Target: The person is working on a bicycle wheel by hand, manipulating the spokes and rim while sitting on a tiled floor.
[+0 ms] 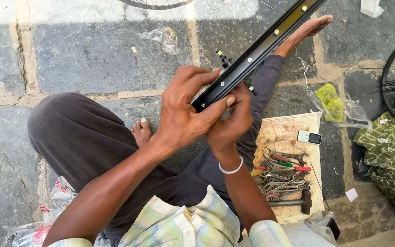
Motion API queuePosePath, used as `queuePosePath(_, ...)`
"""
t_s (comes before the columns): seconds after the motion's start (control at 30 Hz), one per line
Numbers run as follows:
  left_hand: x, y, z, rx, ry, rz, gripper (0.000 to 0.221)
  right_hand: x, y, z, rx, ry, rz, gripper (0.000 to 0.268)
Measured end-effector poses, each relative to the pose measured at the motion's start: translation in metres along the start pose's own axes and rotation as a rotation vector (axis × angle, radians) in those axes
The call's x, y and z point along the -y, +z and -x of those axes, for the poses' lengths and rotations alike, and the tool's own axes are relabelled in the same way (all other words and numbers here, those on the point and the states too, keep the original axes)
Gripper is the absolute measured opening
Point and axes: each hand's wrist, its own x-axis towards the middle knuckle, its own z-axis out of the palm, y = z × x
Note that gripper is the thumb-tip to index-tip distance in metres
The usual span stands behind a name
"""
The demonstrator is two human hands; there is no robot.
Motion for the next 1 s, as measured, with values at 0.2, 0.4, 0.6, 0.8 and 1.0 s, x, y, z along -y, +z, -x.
queuePosePath(0.2,0.003,0.002,0.016,-0.038,-0.037,0.091,0.06,-0.001,-0.009,0.013,-0.083,0.285,-0.452,0.032)
queuePosePath(0.4,0.001,-0.005,0.0,0.2,0.026,0.196,0.043,0.004,-0.004,-0.004,0.059,-0.148,-0.034,0.029)
queuePosePath(0.6,-0.008,0.001,0.0,-0.057,-0.049,-0.008,0.044,0.003,-0.006,0.002,-0.037,0.225,-0.422,0.039)
queuePosePath(0.8,-0.009,-0.002,0.011,0.022,0.021,0.192,0.049,0.003,-0.009,0.01,-0.033,0.141,-0.324,0.04)
queuePosePath(1.0,-0.007,-0.016,-0.013,0.201,-0.023,0.249,0.049,-0.006,-0.001,0.005,0.052,-0.154,-0.002,0.023)
